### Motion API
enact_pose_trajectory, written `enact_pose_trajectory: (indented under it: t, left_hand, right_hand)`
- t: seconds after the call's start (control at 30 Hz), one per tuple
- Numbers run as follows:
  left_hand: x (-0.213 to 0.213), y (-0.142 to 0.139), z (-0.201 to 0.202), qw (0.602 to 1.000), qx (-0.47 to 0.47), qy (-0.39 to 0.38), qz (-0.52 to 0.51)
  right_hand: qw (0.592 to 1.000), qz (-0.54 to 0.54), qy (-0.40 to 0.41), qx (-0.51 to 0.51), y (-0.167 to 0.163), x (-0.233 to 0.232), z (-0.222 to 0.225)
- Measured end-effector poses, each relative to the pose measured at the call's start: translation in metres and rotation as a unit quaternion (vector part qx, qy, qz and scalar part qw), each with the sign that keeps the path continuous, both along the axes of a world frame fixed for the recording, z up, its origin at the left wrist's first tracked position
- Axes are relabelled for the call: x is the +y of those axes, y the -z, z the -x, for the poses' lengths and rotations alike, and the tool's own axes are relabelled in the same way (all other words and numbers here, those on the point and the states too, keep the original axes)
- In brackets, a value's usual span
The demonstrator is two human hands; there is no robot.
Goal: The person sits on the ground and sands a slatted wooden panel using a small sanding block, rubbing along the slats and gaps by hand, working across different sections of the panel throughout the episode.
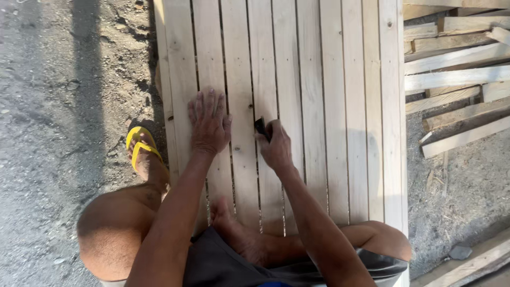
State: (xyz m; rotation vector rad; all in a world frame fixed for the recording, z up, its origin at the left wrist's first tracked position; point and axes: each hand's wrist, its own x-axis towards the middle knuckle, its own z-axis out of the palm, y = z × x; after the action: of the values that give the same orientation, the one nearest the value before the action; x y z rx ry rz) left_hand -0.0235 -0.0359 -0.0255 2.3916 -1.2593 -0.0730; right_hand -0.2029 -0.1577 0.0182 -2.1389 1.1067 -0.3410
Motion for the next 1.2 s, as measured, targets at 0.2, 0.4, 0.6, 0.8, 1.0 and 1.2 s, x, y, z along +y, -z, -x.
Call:
enact_pose_trajectory:
  t: [0.2, 0.4, 0.6, 0.8, 1.0, 1.2]
  left_hand:
    - [0.011, 0.013, 0.011, 0.998, 0.052, 0.007, 0.034]
    - [0.036, -0.001, 0.065, 0.992, 0.031, 0.119, 0.035]
    - [0.051, -0.011, 0.099, 0.979, -0.020, 0.190, -0.077]
    - [0.018, -0.024, 0.144, 0.989, 0.106, 0.098, -0.040]
    - [-0.039, -0.011, 0.113, 0.994, 0.010, 0.040, -0.099]
    - [-0.099, -0.006, 0.026, 0.997, -0.034, 0.028, -0.070]
  right_hand:
    - [0.985, -0.131, 0.076, 0.079, -0.009, 0.027, -0.007]
    - [0.972, 0.000, -0.055, 0.230, -0.002, 0.071, -0.009]
    - [0.955, -0.020, -0.146, 0.256, -0.002, 0.055, 0.036]
    - [0.936, 0.299, -0.107, 0.155, 0.004, 0.011, 0.067]
    - [0.954, 0.281, -0.088, 0.063, 0.023, 0.000, 0.070]
    - [0.958, 0.263, -0.087, 0.077, 0.025, 0.004, 0.069]
